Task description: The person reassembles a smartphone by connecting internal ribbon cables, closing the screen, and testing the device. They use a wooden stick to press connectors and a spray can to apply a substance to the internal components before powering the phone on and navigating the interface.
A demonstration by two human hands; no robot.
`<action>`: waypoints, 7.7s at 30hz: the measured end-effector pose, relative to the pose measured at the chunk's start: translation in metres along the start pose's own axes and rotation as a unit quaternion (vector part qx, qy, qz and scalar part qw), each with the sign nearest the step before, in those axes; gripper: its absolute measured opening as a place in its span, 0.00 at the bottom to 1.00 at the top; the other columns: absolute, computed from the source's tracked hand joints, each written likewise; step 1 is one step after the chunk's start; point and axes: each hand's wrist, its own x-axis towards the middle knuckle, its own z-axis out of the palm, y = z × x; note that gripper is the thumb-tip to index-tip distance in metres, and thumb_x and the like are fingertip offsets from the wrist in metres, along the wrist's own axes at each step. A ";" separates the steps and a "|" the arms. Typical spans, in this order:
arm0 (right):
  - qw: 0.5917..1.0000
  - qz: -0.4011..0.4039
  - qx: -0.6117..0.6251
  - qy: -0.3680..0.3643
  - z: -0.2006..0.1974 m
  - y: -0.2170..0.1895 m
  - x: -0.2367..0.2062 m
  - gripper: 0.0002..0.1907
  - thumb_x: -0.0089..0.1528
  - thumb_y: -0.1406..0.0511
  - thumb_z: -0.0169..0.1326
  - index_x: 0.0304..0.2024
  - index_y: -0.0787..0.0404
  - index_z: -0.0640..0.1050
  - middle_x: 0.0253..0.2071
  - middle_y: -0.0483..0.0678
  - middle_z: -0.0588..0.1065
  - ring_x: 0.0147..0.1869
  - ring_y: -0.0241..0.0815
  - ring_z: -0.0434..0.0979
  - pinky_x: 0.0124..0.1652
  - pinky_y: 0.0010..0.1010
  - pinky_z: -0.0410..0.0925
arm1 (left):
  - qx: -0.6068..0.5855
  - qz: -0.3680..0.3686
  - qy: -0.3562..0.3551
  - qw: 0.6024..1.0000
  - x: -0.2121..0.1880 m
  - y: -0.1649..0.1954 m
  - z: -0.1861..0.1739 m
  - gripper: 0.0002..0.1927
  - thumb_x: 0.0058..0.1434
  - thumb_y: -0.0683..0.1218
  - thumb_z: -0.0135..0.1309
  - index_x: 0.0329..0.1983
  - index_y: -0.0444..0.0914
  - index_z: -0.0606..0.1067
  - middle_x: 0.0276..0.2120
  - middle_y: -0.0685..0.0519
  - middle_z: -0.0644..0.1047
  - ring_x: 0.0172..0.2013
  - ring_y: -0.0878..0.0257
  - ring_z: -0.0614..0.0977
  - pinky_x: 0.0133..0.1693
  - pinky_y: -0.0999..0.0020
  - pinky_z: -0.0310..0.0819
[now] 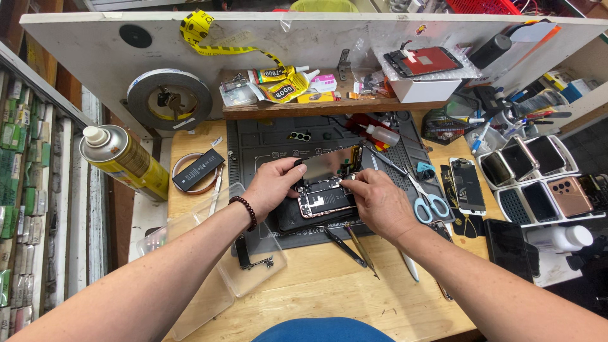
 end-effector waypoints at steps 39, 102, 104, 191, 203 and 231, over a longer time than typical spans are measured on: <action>0.991 0.081 0.103 -0.007 0.010 0.010 0.006 0.13 0.64 0.68 0.52 0.45 0.52 0.85 0.43 0.48 0.78 0.49 0.48 0.79 0.50 0.38 0.72 | -0.006 0.015 0.002 1.000 0.003 -0.004 0.004 0.14 0.68 0.51 0.53 0.49 0.39 0.81 0.36 0.61 0.79 0.35 0.73 0.78 0.36 0.75 0.79; 0.957 0.178 0.199 0.118 -0.016 0.030 -0.009 0.13 0.62 0.65 0.55 0.46 0.60 0.83 0.44 0.52 0.80 0.40 0.49 0.83 0.41 0.37 0.74 | 0.262 0.103 -0.004 0.960 -0.014 0.028 0.001 0.15 0.65 0.47 0.54 0.54 0.40 0.77 0.39 0.50 0.85 0.37 0.62 0.83 0.42 0.65 0.78; 0.954 0.173 0.199 0.141 -0.022 0.033 -0.018 0.12 0.62 0.65 0.55 0.46 0.61 0.83 0.43 0.52 0.81 0.40 0.47 0.83 0.42 0.35 0.74 | 0.293 0.133 -0.004 0.947 -0.022 0.033 0.006 0.15 0.64 0.46 0.54 0.54 0.41 0.77 0.42 0.49 0.84 0.43 0.59 0.85 0.46 0.64 0.78; 0.768 0.172 0.617 0.028 -0.084 -0.079 0.011 0.26 0.61 0.63 0.57 0.61 0.61 0.73 0.44 0.46 0.82 0.41 0.31 0.79 0.35 0.25 0.71 | -0.422 -0.130 -0.184 0.878 -0.094 0.119 0.033 0.43 0.65 0.78 0.23 0.58 0.46 0.73 0.46 0.52 0.81 0.46 0.54 0.82 0.42 0.48 0.79; 0.747 0.162 0.645 0.011 -0.085 -0.074 0.014 0.26 0.61 0.63 0.57 0.62 0.61 0.73 0.42 0.46 0.80 0.41 0.31 0.78 0.35 0.25 0.71 | -0.426 -0.094 -0.206 0.876 -0.101 0.127 0.029 0.35 0.70 0.70 0.27 0.55 0.42 0.75 0.46 0.51 0.80 0.46 0.54 0.81 0.40 0.52 0.76; 0.818 0.125 0.559 -0.047 -0.119 -0.087 0.012 0.30 0.55 0.69 0.55 0.62 0.61 0.72 0.39 0.45 0.80 0.42 0.33 0.76 0.39 0.27 0.69 | -0.426 -0.090 -0.216 0.874 -0.097 0.128 0.031 0.35 0.70 0.72 0.24 0.54 0.47 0.73 0.42 0.53 0.78 0.41 0.58 0.78 0.36 0.57 0.73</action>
